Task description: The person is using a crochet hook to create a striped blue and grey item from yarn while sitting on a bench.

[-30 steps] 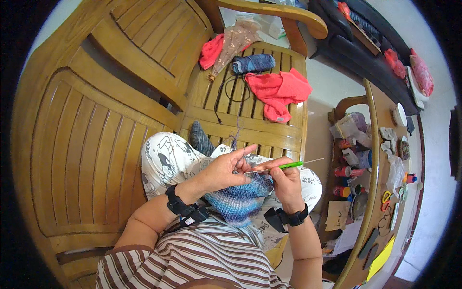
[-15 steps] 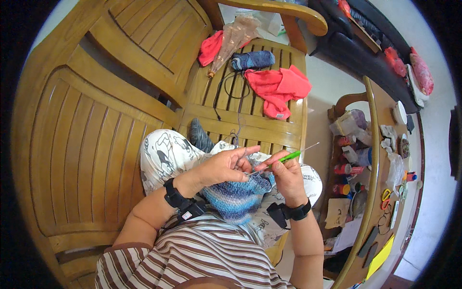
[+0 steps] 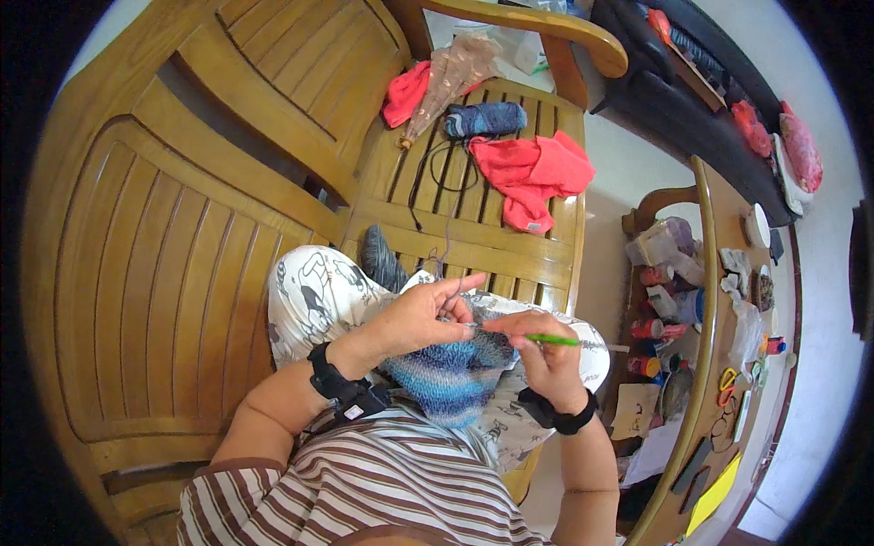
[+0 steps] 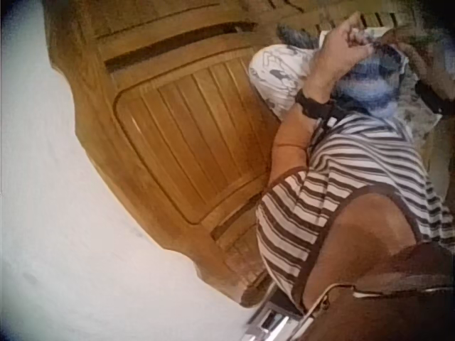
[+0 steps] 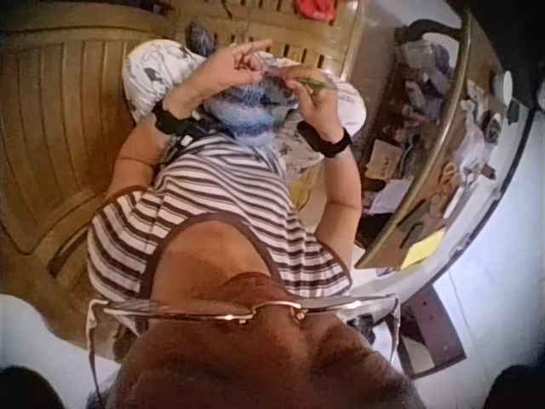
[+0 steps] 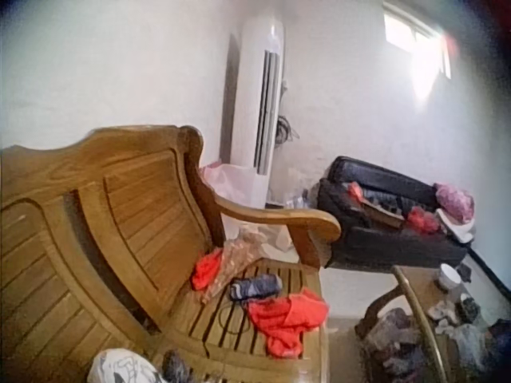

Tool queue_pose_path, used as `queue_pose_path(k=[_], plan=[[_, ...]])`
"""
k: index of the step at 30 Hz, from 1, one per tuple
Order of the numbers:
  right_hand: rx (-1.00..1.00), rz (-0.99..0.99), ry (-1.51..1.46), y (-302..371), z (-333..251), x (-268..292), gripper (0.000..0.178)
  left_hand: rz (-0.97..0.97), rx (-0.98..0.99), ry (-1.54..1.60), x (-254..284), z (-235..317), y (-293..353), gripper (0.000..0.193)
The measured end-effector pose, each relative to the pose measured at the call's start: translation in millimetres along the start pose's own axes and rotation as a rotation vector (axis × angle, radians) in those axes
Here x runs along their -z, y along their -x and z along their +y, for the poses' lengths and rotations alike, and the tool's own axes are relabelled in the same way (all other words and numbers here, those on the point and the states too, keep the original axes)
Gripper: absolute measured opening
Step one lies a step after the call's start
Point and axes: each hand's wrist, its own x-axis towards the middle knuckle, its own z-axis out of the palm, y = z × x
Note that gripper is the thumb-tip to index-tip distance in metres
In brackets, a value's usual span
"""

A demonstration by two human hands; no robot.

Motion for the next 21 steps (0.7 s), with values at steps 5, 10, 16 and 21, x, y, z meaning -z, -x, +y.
queue_pose_path(k=[5,10,16,21], plan=[[0.347,0.021,0.255,7.2,16.1,-10.3,0.031,0.023,0.024,0.103,1.6,-7.8,-0.8,0.070],[0.519,0.039,0.501,5.8,22.4,-19.4,0.036,0.022,0.080,0.374,-0.1,-14.1,-2.6,0.068],[0.580,0.101,0.675,4.8,31.4,-26.4,0.036,0.022,0.023,0.406,-5.7,-15.9,-2.1,0.070],[0.561,0.077,0.578,8.9,36.0,-25.4,0.038,0.008,-0.033,0.295,-5.0,-15.8,1.8,0.074]])
